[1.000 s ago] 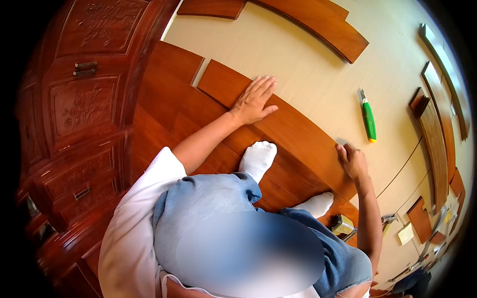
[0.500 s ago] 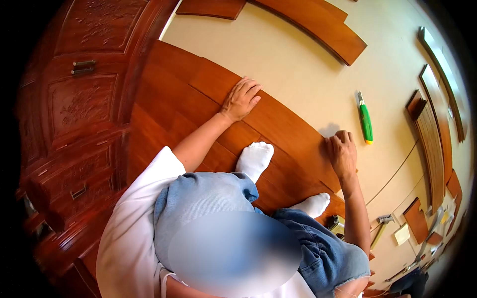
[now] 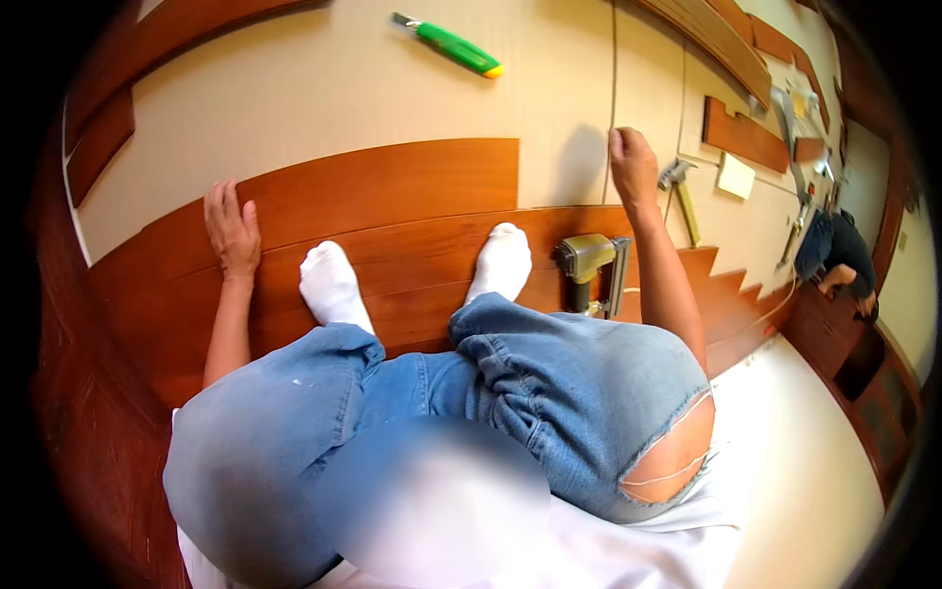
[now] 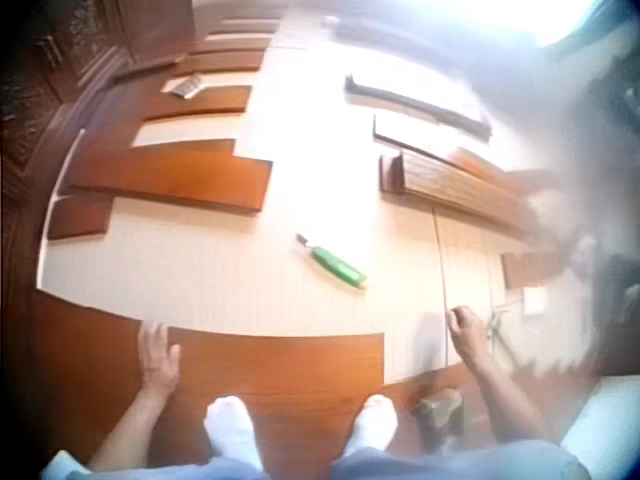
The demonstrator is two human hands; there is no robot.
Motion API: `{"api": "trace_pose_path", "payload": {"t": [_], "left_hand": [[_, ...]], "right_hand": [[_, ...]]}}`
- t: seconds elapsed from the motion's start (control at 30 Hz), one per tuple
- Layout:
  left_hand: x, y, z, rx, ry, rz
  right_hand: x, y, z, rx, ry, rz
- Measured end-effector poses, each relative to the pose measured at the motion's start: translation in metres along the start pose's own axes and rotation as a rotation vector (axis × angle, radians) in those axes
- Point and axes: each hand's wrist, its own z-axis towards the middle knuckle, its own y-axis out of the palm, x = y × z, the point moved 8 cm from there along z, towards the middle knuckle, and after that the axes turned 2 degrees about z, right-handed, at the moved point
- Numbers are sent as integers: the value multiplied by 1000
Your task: The person installs wooden panels onto a wall using a nail gun and a hammer.
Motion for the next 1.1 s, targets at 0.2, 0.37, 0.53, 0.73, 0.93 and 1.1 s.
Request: {"api": "trace_pose_path", "payload": {"t": [0.2, 0.37, 0.53, 0.73, 0.93, 1.1], "left_hand": [[0, 16, 7, -19, 51, 11], [-31, 50, -20, -8, 23, -74], [-12, 27, -15, -43, 51, -21], [-10, 19, -13, -123, -16, 120], [15, 14, -8, -117, -29, 28], [12, 11, -14, -113, -22, 52]], "right_hand": [[236, -68, -49, -8, 510, -319], [337, -88, -58, 31, 628, -406], [309, -70, -37, -68, 562, -360], [344, -23, -34, -425, 435, -420], [285, -57, -32, -401, 132, -399], [198, -56, -7, -386, 396, 44]]}}
